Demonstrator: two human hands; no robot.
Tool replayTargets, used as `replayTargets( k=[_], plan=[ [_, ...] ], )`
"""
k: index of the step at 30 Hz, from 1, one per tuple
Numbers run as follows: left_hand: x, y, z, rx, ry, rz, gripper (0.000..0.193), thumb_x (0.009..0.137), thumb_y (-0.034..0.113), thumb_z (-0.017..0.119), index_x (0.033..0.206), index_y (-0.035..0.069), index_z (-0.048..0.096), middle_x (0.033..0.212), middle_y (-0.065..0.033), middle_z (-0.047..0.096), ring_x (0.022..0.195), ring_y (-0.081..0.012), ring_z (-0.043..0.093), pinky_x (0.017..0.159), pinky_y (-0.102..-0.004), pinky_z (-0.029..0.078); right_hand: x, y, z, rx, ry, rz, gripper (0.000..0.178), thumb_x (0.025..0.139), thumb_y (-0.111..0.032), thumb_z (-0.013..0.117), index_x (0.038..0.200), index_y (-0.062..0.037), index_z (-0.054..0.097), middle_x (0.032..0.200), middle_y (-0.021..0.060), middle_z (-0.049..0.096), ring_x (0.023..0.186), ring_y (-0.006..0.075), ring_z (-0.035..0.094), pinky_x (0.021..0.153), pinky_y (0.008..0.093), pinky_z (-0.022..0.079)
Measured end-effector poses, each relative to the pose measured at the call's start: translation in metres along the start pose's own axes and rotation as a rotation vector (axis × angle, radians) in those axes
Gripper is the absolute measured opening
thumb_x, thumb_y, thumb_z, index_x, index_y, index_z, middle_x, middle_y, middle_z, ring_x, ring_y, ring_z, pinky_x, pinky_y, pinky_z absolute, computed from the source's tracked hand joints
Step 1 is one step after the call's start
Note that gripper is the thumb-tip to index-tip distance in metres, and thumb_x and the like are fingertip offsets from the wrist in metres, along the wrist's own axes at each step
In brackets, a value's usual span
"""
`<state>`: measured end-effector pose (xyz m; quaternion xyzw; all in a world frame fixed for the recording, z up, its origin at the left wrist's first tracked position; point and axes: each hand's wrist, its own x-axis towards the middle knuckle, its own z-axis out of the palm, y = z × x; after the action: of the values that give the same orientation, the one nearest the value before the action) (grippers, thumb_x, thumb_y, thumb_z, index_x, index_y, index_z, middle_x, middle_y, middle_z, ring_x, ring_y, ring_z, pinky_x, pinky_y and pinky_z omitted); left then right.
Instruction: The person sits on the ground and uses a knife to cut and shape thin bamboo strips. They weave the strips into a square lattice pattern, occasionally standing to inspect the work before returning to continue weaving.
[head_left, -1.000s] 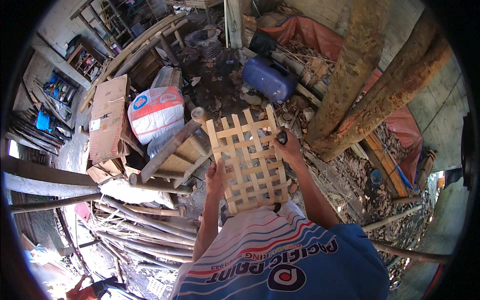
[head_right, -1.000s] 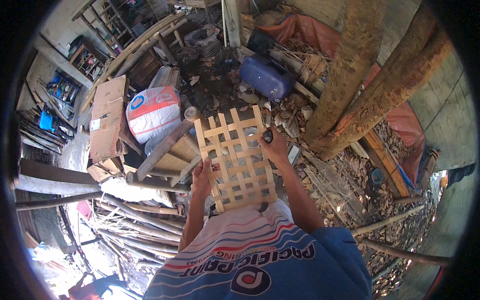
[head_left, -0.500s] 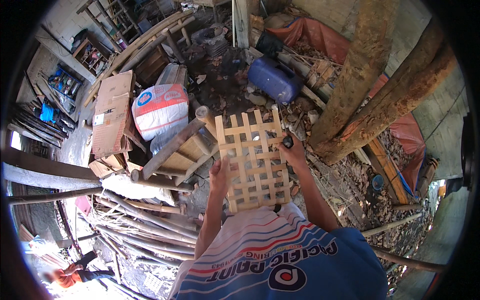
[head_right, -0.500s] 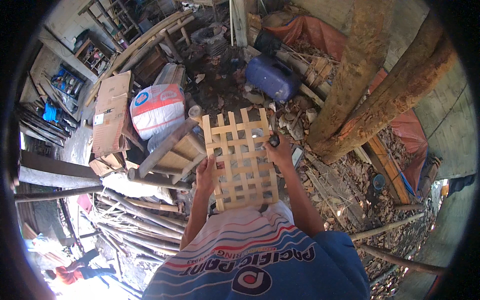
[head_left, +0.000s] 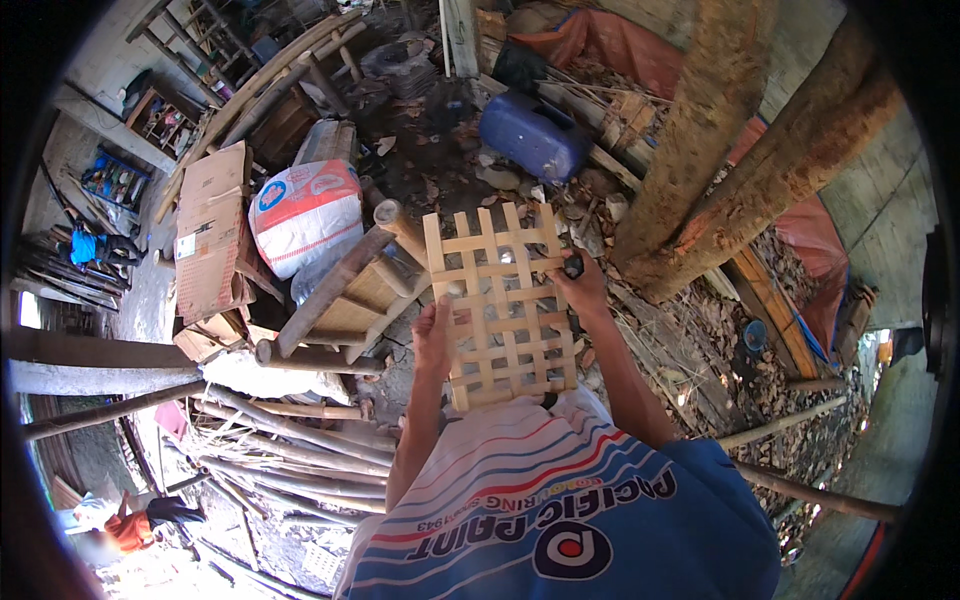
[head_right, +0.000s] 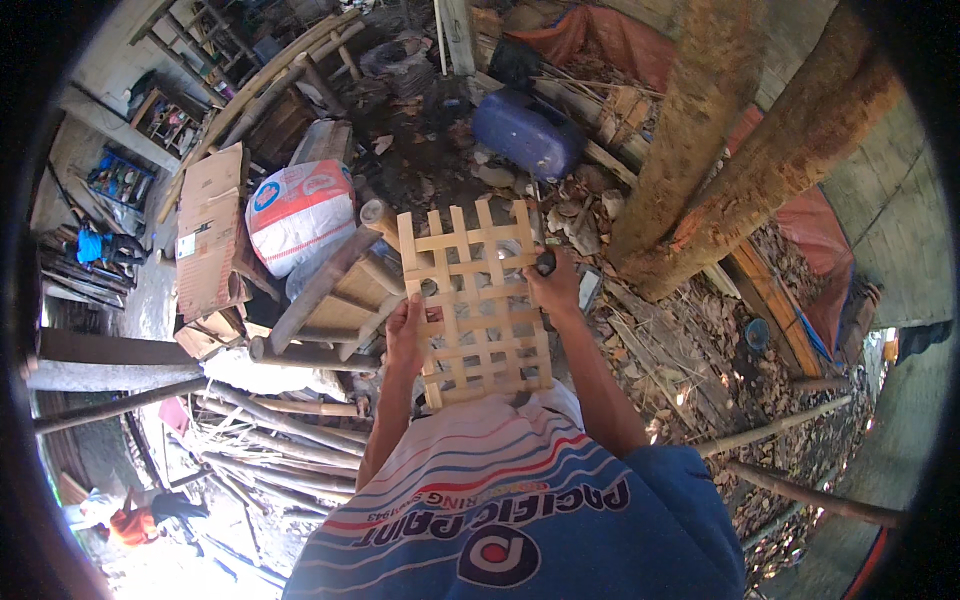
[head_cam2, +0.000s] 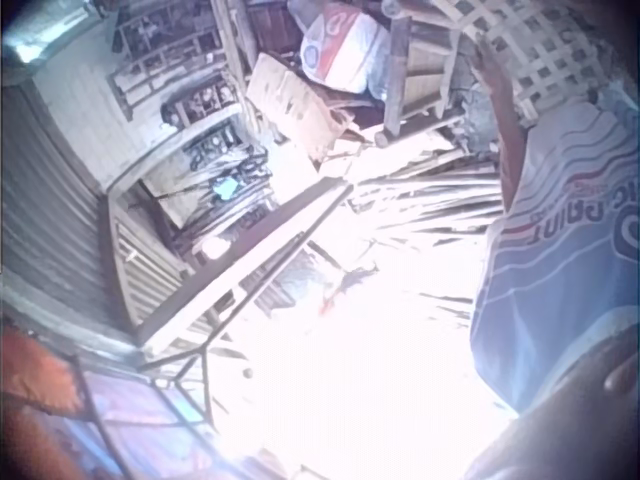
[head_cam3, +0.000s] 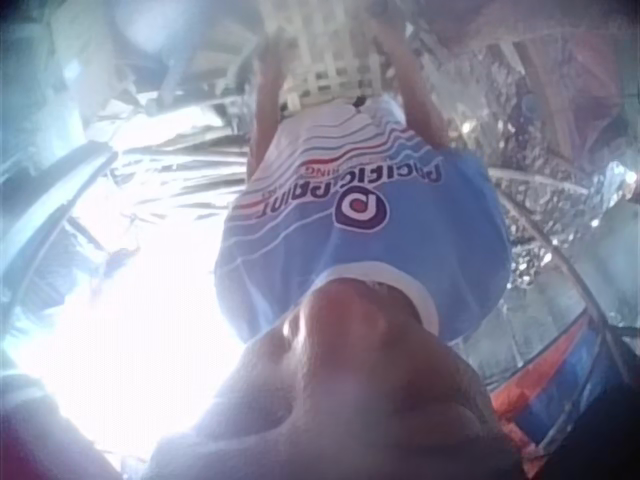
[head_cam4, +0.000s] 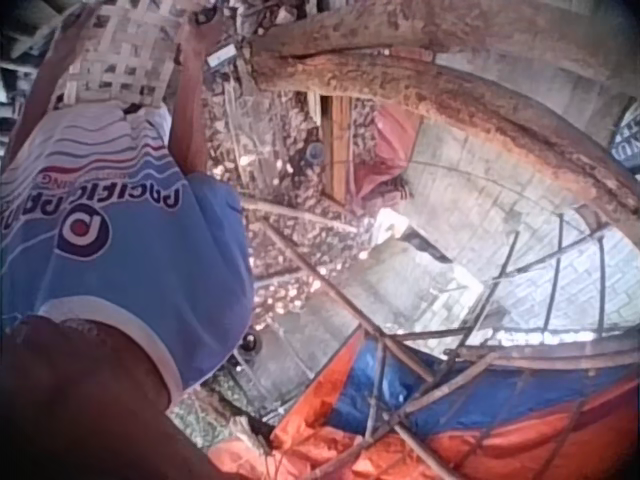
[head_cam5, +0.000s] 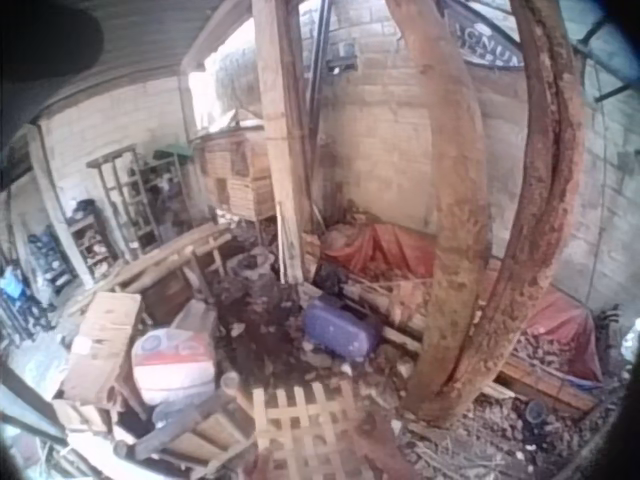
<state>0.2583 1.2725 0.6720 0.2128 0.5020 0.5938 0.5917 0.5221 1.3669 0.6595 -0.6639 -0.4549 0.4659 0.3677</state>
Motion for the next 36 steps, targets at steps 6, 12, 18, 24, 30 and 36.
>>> replayTargets(
  k=[6,12,18,24,30,36],
  plan=[
    [-0.006,0.009,0.002,0.049,0.020,0.038,0.033,0.101,0.034,0.060,0.109,0.003,0.065,0.090,-0.0051,0.069,0.077,-0.0126,0.067,0.068,-0.0278,0.055,-0.015,-0.048,-0.021,0.096,-0.210,0.090,0.033,0.088,-0.022,0.076,0.112,-0.0047,0.061,0.100,0.0069,0.068,0.094,0.0181,0.064,0.083,0.0362,0.049],
    [-0.015,0.065,0.019,0.070,0.091,-0.017,0.044,0.103,0.042,0.053,0.117,0.001,0.062,0.099,-0.0061,0.067,0.080,-0.0143,0.066,0.068,-0.0294,0.056,-0.020,-0.054,-0.009,0.203,-0.295,0.106,0.020,0.093,-0.025,0.070,0.091,-0.0067,0.063,0.077,0.0065,0.067,0.068,0.0179,0.063,0.066,0.0371,0.048],
    [-0.009,0.044,-0.008,0.146,0.214,0.121,0.047,0.103,0.045,0.051,0.117,0.001,0.062,0.093,-0.0072,0.069,0.076,-0.0149,0.066,0.063,-0.0305,0.057,-0.025,-0.068,0.017,0.131,-0.407,0.093,0.022,0.092,-0.023,0.071,0.099,-0.0047,0.061,0.077,0.0070,0.066,0.060,0.0182,0.060,0.067,0.0377,0.048],
    [-0.050,0.020,-0.032,0.146,0.388,0.155,0.043,0.104,0.041,0.050,0.114,0.001,0.063,0.094,-0.0063,0.070,0.081,-0.0149,0.064,0.071,-0.0317,0.054,-0.048,-0.082,0.041,-0.018,-0.395,0.131,0.028,0.091,-0.020,0.072,0.109,-0.0027,0.058,0.075,0.0073,0.066,0.062,0.0165,0.063,0.057,0.0360,0.051],
    [-0.108,0.012,-0.037,0.065,0.532,0.166,0.041,0.105,0.041,0.046,0.112,0.003,0.062,0.098,-0.0075,0.070,0.082,-0.0147,0.065,0.073,-0.0323,0.054,-0.043,-0.044,0.064,-0.066,-0.713,0.140,0.027,0.091,-0.016,0.071,0.109,-0.0031,0.056,0.083,0.0090,0.066,0.060,0.0175,0.061,0.055,0.0356,0.047],
    [-0.138,0.011,-0.055,-0.091,0.641,0.128,0.040,0.106,0.039,0.044,0.113,0.003,0.058,0.101,-0.0104,0.068,0.086,-0.0220,0.070,0.074,-0.0353,0.059,-0.060,-0.051,0.098,-0.104,-0.797,0.113,0.025,0.092,-0.015,0.070,0.110,-0.0023,0.058,0.086,0.0089,0.064,0.060,0.0185,0.061,0.056,0.0357,0.049]
  ],
)
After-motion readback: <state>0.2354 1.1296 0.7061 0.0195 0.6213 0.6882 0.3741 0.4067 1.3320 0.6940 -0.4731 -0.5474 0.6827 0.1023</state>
